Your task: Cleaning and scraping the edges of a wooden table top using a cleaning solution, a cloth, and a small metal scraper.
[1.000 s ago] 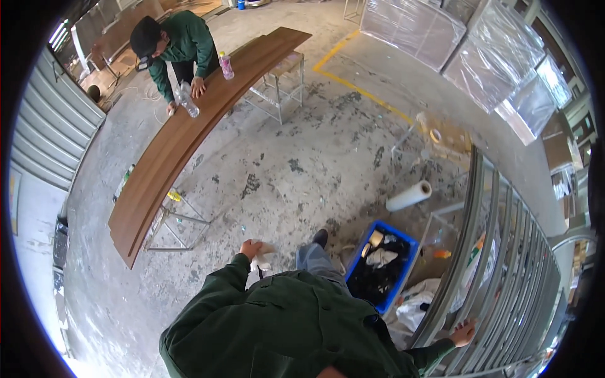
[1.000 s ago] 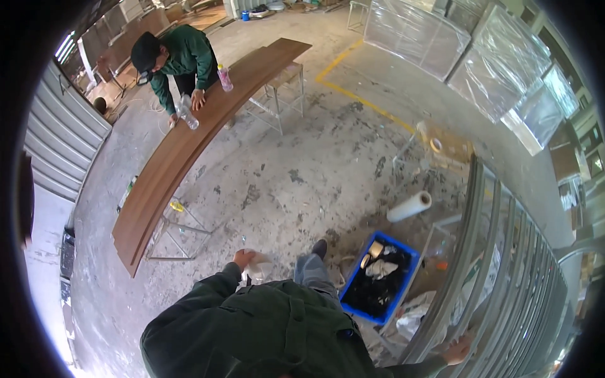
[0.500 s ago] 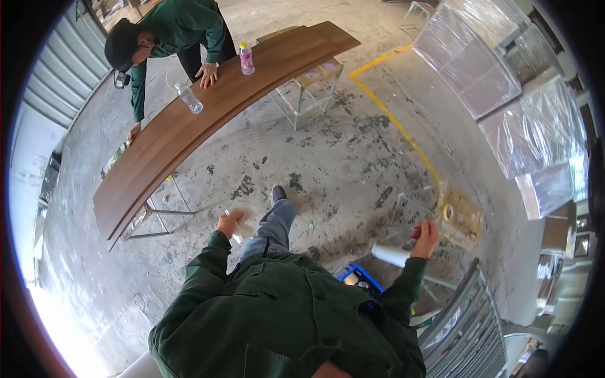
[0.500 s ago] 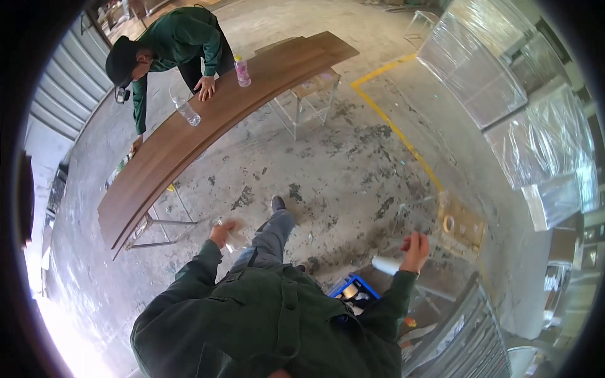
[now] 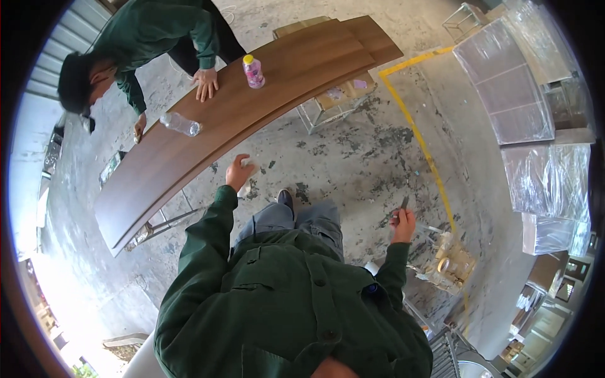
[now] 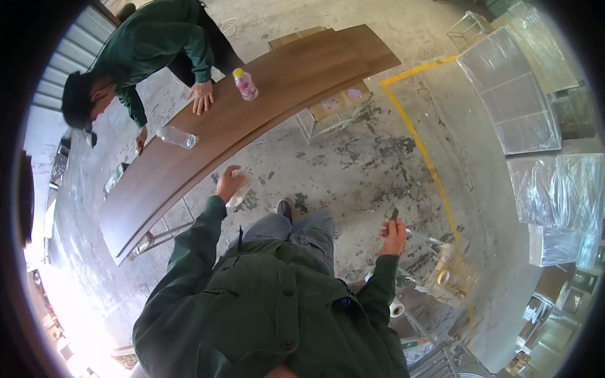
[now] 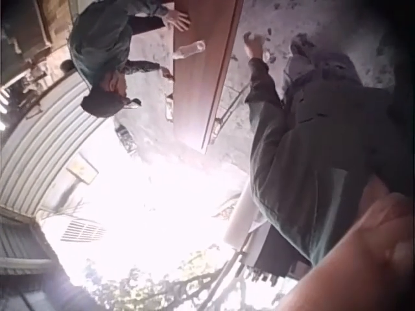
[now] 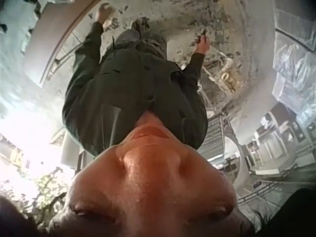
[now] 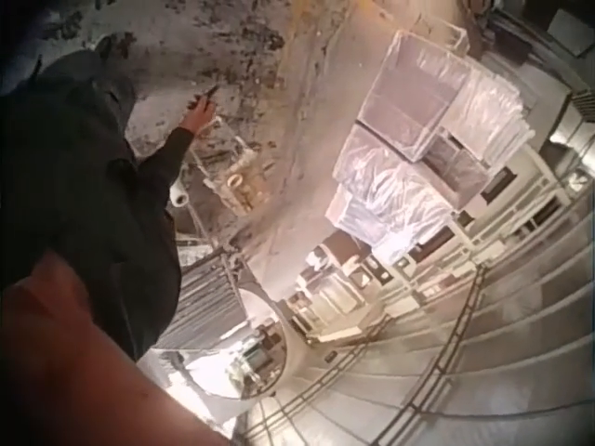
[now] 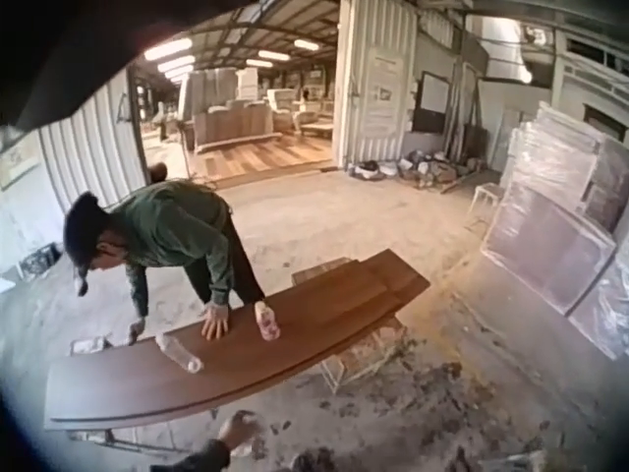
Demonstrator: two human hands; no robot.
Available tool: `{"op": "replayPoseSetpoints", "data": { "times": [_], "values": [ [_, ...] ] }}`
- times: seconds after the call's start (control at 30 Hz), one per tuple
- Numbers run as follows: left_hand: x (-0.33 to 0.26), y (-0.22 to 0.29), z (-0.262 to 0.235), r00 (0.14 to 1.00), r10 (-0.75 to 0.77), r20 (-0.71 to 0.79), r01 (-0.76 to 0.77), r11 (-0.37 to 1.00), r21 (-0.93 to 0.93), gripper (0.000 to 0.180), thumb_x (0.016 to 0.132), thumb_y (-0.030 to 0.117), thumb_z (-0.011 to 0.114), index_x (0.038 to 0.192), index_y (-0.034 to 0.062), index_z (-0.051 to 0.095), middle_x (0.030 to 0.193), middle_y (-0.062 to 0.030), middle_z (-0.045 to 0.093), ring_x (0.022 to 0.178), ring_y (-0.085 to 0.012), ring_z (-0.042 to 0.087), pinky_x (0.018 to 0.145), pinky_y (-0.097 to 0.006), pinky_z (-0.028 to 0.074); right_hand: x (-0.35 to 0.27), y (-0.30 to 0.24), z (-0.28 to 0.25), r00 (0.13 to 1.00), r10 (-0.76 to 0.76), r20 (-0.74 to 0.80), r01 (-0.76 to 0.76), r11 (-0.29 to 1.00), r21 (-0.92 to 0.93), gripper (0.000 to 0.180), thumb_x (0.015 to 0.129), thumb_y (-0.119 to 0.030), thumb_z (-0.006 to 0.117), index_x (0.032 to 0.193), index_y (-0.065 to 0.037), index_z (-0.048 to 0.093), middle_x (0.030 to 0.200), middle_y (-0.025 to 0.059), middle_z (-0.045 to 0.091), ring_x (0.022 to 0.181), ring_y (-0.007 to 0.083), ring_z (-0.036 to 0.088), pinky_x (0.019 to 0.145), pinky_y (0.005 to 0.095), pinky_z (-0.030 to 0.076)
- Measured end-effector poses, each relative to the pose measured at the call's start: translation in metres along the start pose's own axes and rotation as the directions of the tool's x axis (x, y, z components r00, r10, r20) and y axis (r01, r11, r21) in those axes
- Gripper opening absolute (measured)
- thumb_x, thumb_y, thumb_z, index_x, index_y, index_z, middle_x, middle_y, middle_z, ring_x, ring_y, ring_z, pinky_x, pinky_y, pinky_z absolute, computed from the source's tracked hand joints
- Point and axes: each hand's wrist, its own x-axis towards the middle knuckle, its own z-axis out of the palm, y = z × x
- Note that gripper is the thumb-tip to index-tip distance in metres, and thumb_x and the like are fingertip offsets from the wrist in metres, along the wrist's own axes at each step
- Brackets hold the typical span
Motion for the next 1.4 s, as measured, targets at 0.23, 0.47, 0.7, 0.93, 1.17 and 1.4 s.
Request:
{"op": "replayPoseSetpoints", "data": {
  "times": [0.23, 0.47, 0.7, 0.93, 1.17, 1.4],
  "values": [
    [0.106, 0.084, 0.054, 0.981, 0.077, 0.176, -0.123, 0.954, 0.273, 0.085, 0.076, 0.024, 0.068, 0.149, 0.0219, 0.025, 0.098, -0.0252, 0.066, 0.09, -0.0421, 0.064, 0.077, -0.048, 0.051, 0.141, -0.026, 0.114, 0.989, -0.001, 0.148, 0.014, 0.996, -0.084, 0.032, 0.093, -0.015, 0.056, 0.125, -0.011, 0.056, 0.072, 0.0028, 0.061, 0.051, 0.0069, 0.05, 0.041, 0.0218, 0.037],
    [0.183, 0.153, 0.139, 0.922, -0.047, 0.383, -0.104, 0.926, 0.364, 0.106, 0.075, 0.013, 0.063, 0.152, 0.0176, -0.01, 0.091, -0.0263, 0.067, 0.083, -0.0429, 0.065, 0.071, -0.05, 0.051, 0.32, -0.073, 0.239, 0.952, -0.012, 0.307, 0.079, 0.975, -0.208, 0.039, 0.094, -0.015, 0.055, 0.133, -0.018, 0.054, 0.077, -0.0029, 0.059, 0.064, 0.0055, 0.054, 0.048, 0.0213, 0.039],
    [0.211, 0.159, 0.187, 0.968, -0.05, 0.246, -0.054, 0.916, 0.398, 0.109, 0.077, 0.01, 0.065, 0.151, 0.016, -0.015, 0.088, -0.0249, 0.067, 0.075, -0.0406, 0.066, 0.061, -0.046, 0.051, 0.479, -0.096, 0.344, 0.868, -0.251, 0.429, 0.406, 0.856, -0.32, 0.037, 0.093, -0.012, 0.053, 0.129, -0.018, 0.06, 0.074, 0.0018, 0.06, 0.063, 0.0092, 0.056, 0.059, 0.0269, 0.047],
    [0.213, 0.172, 0.189, 0.976, -0.083, 0.201, -0.019, 0.887, 0.461, 0.107, 0.075, 0.003, 0.066, 0.153, 0.0143, -0.005, 0.089, -0.0243, 0.065, 0.075, -0.0382, 0.066, 0.062, -0.044, 0.051, 0.516, -0.093, 0.368, 0.83, -0.361, 0.425, 0.517, 0.783, -0.346, 0.036, 0.094, -0.009, 0.055, 0.129, -0.018, 0.061, 0.087, -0.003, 0.064, 0.066, 0.0049, 0.051, 0.064, 0.0224, 0.046],
    [0.211, 0.168, 0.187, 0.981, -0.058, 0.187, -0.029, 0.903, 0.428, 0.103, 0.073, -0.001, 0.063, 0.154, 0.0139, 0.001, 0.096, -0.0212, 0.066, 0.08, -0.0375, 0.065, 0.067, -0.043, 0.051, 0.469, -0.076, 0.383, 0.824, -0.367, 0.431, 0.54, 0.737, -0.407, 0.035, 0.094, -0.009, 0.057, 0.127, -0.02, 0.063, 0.084, -0.0015, 0.065, 0.064, 0.0057, 0.051, 0.062, 0.0225, 0.047],
    [0.205, 0.154, 0.173, 0.977, -0.034, 0.212, -0.063, 0.899, 0.433, 0.101, 0.072, -0.001, 0.063, 0.154, 0.0137, 0.006, 0.099, -0.0179, 0.065, 0.081, -0.0366, 0.065, 0.068, -0.043, 0.051, 0.447, -0.077, 0.395, 0.869, -0.265, 0.418, 0.422, 0.837, -0.349, 0.037, 0.094, -0.008, 0.057, 0.129, -0.019, 0.061, 0.083, -0.0028, 0.062, 0.067, 0.0042, 0.053, 0.062, 0.0212, 0.047]
  ]
}}
